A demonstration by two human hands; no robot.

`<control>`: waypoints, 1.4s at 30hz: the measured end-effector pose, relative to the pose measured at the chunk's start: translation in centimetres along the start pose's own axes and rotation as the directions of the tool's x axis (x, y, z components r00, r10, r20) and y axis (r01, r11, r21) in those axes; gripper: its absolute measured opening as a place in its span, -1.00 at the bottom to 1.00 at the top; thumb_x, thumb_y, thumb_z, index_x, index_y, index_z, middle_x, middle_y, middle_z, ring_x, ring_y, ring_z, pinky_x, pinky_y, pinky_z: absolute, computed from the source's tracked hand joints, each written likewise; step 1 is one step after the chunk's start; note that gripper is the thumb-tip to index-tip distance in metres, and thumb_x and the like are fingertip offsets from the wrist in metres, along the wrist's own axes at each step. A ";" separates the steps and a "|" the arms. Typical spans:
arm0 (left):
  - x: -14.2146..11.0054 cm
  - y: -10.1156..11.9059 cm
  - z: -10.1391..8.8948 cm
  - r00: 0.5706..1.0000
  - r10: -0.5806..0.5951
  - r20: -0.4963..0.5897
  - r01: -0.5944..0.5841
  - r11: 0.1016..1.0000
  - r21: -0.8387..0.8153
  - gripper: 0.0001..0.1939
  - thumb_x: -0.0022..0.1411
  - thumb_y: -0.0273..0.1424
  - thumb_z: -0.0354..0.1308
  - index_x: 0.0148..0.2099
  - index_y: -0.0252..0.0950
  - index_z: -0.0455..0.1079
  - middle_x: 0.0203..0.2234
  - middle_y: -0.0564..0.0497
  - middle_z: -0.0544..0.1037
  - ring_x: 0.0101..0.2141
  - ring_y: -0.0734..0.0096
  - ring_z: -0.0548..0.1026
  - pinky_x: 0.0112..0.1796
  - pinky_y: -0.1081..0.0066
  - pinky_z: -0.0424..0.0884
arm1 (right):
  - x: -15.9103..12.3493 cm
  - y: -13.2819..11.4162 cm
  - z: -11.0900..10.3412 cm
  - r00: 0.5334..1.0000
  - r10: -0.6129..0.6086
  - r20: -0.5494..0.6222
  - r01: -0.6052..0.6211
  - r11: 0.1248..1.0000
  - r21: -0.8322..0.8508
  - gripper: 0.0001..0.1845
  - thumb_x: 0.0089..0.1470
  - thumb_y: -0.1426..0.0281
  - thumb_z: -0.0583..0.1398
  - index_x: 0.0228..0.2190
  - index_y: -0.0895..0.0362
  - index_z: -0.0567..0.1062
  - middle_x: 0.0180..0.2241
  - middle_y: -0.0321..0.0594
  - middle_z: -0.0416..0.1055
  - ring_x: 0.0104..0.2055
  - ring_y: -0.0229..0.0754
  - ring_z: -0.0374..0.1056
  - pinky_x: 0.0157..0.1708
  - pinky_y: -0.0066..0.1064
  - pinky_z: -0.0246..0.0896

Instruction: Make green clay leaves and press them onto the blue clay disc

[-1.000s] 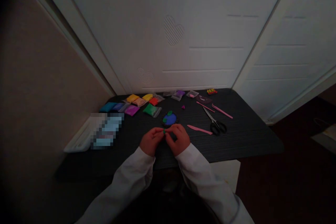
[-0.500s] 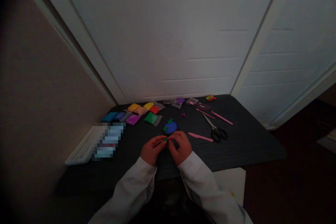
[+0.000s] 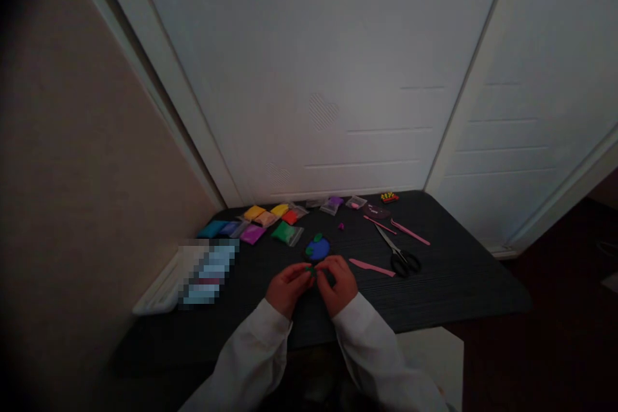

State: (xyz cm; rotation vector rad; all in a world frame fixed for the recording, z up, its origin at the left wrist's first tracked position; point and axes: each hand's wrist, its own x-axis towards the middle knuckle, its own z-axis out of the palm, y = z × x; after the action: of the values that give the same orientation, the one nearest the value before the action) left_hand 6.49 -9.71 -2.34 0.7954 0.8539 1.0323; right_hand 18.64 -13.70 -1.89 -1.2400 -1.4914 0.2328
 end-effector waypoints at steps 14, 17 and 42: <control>-0.2 0.1 0.2 0.999 -0.031 -0.023 0.028 0.990 -0.141 -0.69 -0.36 -0.56 0.33 -0.42 -0.42 0.43 -0.60 0.00 0.51 -0.56 0.51 0.46 -0.45 0.51 0.39 | 0.0 0.2 -0.1 1.000 0.019 -0.008 -0.019 1.000 0.007 -0.86 -0.07 0.50 0.08 -0.43 0.12 0.43 -0.40 -0.19 0.32 -0.39 -0.25 0.25 -0.41 -0.39 0.20; -0.1 0.0 0.1 0.999 -0.041 -0.012 0.039 0.990 -0.138 -0.64 -0.34 -0.55 0.32 -0.36 -0.39 0.41 -0.60 0.02 0.51 -0.59 0.53 0.45 -0.49 0.51 0.38 | 0.0 0.1 -0.1 1.000 0.023 -0.012 -0.023 1.000 0.007 -0.86 -0.07 0.48 0.08 -0.43 0.11 0.42 -0.41 -0.20 0.33 -0.39 -0.25 0.25 -0.41 -0.39 0.21; -0.6 0.6 0.1 0.988 -0.139 0.075 0.151 0.967 -0.203 -0.86 -0.17 -0.56 0.24 -0.44 -0.41 0.40 -0.53 -0.02 0.51 -0.49 0.50 0.47 -0.36 0.46 0.41 | 0.1 0.1 -0.3 0.999 0.038 0.003 -0.038 0.999 0.009 -0.94 -0.10 0.39 0.16 -0.50 0.11 0.44 -0.49 -0.24 0.36 -0.42 -0.25 0.28 -0.43 -0.39 0.22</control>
State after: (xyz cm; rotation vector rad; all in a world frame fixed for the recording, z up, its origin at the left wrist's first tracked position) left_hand 6.18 -10.11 -1.65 0.5749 0.7276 0.9457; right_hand 18.95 -13.77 -1.78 -1.2620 -1.4692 0.2665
